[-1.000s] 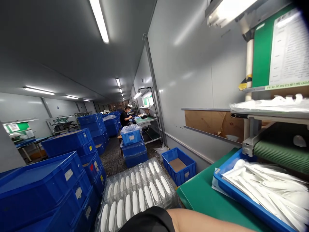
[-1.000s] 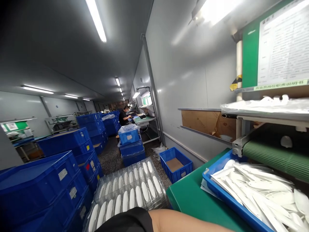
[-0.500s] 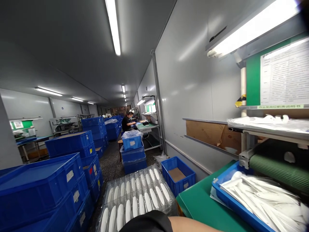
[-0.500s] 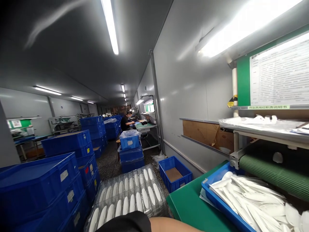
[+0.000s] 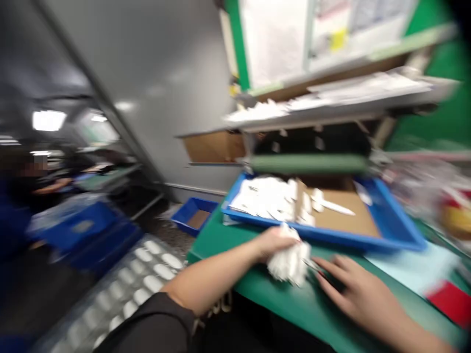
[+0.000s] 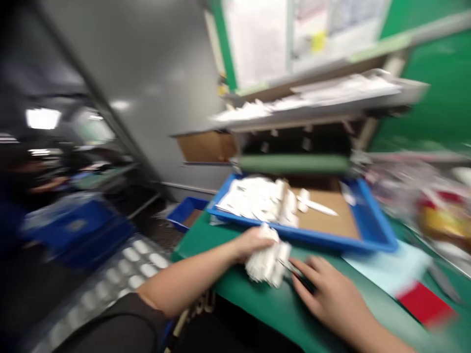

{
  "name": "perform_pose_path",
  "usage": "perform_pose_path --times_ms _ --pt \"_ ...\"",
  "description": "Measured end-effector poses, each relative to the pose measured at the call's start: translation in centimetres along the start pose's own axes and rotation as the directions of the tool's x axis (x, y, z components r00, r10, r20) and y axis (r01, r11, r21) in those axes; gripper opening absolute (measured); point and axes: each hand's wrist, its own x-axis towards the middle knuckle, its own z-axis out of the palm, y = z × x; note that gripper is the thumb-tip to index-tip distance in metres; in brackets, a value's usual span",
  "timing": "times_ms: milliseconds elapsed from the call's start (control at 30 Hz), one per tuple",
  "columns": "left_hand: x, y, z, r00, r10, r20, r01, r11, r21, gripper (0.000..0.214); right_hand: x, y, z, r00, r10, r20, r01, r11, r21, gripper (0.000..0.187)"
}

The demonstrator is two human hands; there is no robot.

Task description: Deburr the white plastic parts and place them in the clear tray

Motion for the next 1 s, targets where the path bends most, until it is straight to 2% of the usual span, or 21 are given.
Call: perform_pose_path --times_ms 33,100,167,233,333,433,600,800,1000 --pt "0.8 -0.5 0.0 0.999 -0.012 0.051 0.013 1.0 -0.019 0.059 -1.4 1.0 0.2 0.997 0.06 0.051 -0.06 0.998 -0.007 0.03" --pt "2.5 -1.4 0.0 0.984 -0.062 0.168 0.069 0.997 -0.032 0.051 -3.1 2.8 0.8 0.991 0.073 0.116 -0.08 0.995 0.058 0.036" --pt "3.6 -1.9 0.1 0.965 -0.109 0.24 0.119 0.993 -0.028 0.047 -3.5 4.3 1.5 0.992 0.086 0.088 -0.096 0.989 0.114 0.036" --pt "3.9 -2.1 0.2 0.953 -0.144 0.267 0.158 0.987 -0.031 0.044 -3.4 5.1 1.9 0.994 0.094 0.062 -0.102 0.986 0.133 0.036" --pt "3.7 -2.2 0.1 0.959 -0.169 0.23 0.178 0.984 -0.019 0.044 -3.2 5.0 1.9 0.992 0.089 0.09 -0.1 0.988 0.12 0.036" --pt "3.8 -2.6 -0.4 0.978 -0.129 0.164 0.126 0.992 0.033 0.046 -3.3 4.5 1.9 0.988 0.071 0.137 -0.085 0.991 0.105 0.036" --pt "4.2 -3.0 -1.2 0.994 -0.055 0.096 0.04 0.987 0.153 0.048 -3.4 4.2 2.1 0.987 0.072 0.142 -0.088 0.991 0.104 0.036" --pt "4.3 -3.1 -1.1 0.998 -0.041 0.053 0.029 0.976 0.216 0.047 -3.5 3.8 2.1 0.99 0.025 0.138 -0.04 0.994 0.104 0.034" --pt "4.2 -3.1 -0.8 0.997 -0.044 0.061 0.026 0.963 0.268 0.044 -3.5 3.3 2.3 0.985 0.008 0.173 -0.02 0.997 0.068 0.036"
